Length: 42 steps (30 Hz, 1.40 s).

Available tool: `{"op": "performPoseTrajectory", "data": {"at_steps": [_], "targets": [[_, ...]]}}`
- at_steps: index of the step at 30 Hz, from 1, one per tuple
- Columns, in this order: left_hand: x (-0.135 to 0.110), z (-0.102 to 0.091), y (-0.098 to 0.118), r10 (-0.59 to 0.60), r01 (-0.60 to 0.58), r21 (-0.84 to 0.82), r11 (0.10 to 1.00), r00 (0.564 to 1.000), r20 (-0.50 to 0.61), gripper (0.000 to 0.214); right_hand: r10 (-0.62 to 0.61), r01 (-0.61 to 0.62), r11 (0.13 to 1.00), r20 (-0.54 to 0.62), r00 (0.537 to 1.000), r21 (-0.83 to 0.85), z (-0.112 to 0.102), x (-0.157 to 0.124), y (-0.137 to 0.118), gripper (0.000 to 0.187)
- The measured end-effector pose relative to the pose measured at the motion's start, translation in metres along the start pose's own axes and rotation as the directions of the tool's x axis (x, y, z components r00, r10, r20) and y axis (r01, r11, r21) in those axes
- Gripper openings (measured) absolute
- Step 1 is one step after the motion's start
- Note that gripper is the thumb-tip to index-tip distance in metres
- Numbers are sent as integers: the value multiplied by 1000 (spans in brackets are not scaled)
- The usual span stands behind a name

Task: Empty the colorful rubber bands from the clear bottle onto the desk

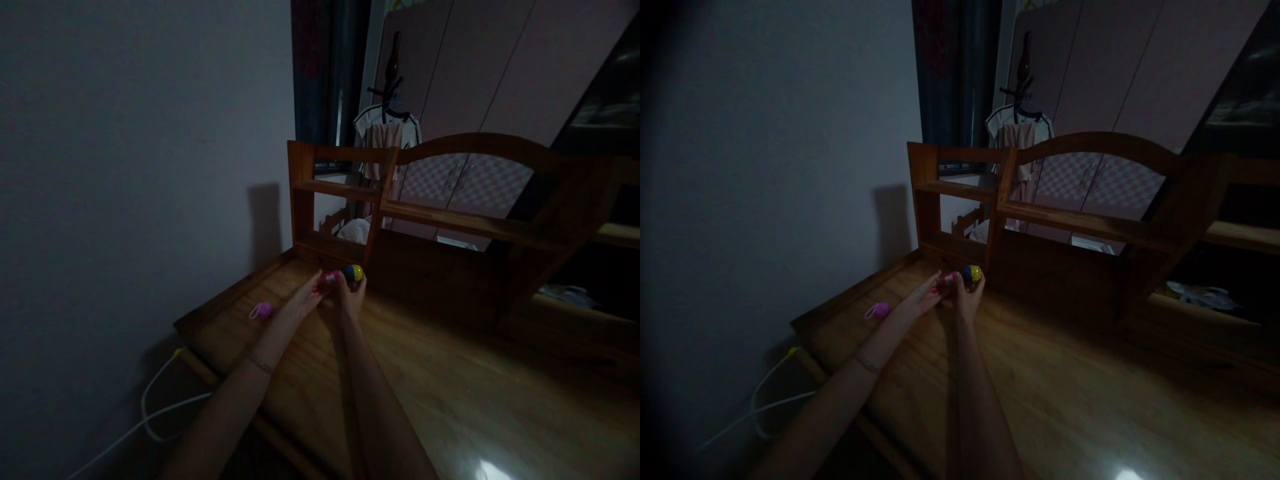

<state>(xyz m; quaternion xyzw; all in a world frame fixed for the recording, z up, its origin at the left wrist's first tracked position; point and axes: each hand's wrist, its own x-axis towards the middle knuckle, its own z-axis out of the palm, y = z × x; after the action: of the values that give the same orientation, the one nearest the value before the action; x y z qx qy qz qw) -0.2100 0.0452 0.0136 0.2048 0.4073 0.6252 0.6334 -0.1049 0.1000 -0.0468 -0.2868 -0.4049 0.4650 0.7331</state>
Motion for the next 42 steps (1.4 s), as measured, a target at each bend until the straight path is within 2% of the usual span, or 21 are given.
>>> {"op": "performPoseTrajectory", "data": {"at_steps": [3, 7, 12, 18, 22, 32, 37, 42], "targets": [[12, -3, -5, -8, 10, -24, 1000, 998, 62, 28, 38, -39, 999, 18, 999, 30, 0, -2, -2, 60], [32, -6, -11, -22, 36, -65, 997, 979, 202, 20, 80, -85, 993, 61, 995, 84, 1, -4, -3, 56], [46, -10, -17, -53, 60, -16, 998, 958, 282, 18, 101, -109, 985, 63, 993, 131, 2, -4, 0, 51], [44, -11, -18, -60, 63, -2, 998, 961, 270, 18, 225, -230, 973, 162, 961, 11, 5, -5, 8, 43], [46, -11, -18, -40, 47, -23, 999, 968, 250, 18, 297, -310, 949, 176, 939, 51, 7, -5, 10, 44], [44, -14, -16, -75, 85, -18, 996, 944, 321, 18, 325, -353, 932, 236, 916, 85, 5, -3, 12, 39], [41, -18, -15, -57, 71, -26, 997, 931, 360, 25, 344, -392, 914, 306, 888, 108, 5, -5, 8, 43], [42, -20, -16, -37, 55, -34, 998, 919, 392, 27, 328, -381, 917, 323, 888, 117, 4, -5, 8, 41]]}}
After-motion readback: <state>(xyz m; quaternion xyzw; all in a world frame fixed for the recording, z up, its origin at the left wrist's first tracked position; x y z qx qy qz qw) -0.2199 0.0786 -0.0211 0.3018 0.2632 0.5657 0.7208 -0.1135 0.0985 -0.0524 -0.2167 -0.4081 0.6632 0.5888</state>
